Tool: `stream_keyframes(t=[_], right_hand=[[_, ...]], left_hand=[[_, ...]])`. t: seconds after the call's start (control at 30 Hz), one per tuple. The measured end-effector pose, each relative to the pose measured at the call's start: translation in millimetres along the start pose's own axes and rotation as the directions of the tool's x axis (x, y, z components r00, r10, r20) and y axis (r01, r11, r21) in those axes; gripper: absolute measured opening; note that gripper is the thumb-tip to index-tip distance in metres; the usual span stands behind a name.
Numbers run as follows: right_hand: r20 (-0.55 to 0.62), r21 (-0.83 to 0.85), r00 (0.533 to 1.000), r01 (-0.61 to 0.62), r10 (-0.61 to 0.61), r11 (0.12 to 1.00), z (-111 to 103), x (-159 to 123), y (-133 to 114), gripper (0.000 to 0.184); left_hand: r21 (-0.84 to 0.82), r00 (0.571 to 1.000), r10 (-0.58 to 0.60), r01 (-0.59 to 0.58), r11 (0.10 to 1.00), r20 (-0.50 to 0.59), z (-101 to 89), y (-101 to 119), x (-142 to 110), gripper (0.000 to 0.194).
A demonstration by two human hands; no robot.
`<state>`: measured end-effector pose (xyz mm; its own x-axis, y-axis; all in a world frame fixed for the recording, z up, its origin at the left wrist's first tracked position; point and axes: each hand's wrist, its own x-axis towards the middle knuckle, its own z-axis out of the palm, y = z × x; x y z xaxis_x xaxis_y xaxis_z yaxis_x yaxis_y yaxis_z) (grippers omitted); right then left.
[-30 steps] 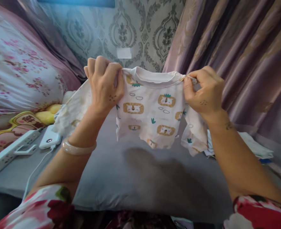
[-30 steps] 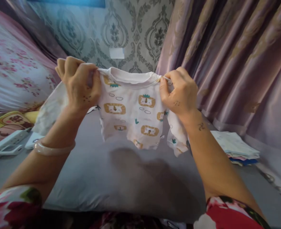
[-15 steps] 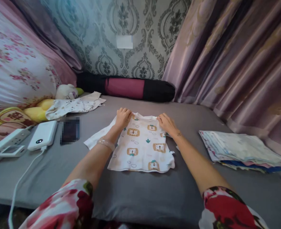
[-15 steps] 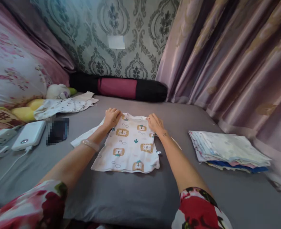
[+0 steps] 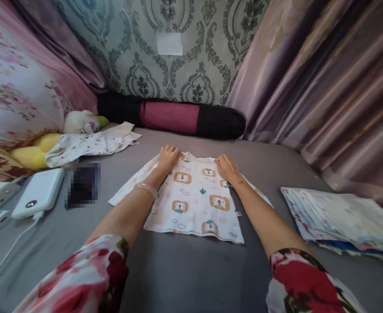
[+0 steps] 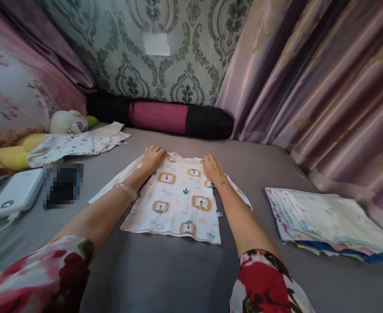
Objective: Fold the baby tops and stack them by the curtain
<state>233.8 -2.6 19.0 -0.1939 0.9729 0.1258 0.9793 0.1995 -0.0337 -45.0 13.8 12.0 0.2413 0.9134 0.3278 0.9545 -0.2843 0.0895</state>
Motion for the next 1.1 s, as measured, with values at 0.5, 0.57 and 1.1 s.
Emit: stream_keyframes(t=[0.5,0.57,1.1], right_hand=[[0.020,0.017,1.000,0.012,-0.012,1.000,8.2,48.6,12.2,0.034],[0.042,0.028,0.999,0.026,-0.027,0.999,8.6,51.5,11.6,0.033],[0.047,0.081,0.999,0.017,-0.021,0.997,14.2,65.8,-15.1,0.034]], left_hand=[[0.004,0.999,0.007,-0.007,1.000,0.049,21.7,-14.7,47.9,0.036],[-0.017,0.994,-0.016,0.018,1.000,0.106,21.6,-13.7,48.8,0.035],[-0.114,0.989,-0.002,0.019,0.993,0.151,35.5,1.9,65.1,0.029]])
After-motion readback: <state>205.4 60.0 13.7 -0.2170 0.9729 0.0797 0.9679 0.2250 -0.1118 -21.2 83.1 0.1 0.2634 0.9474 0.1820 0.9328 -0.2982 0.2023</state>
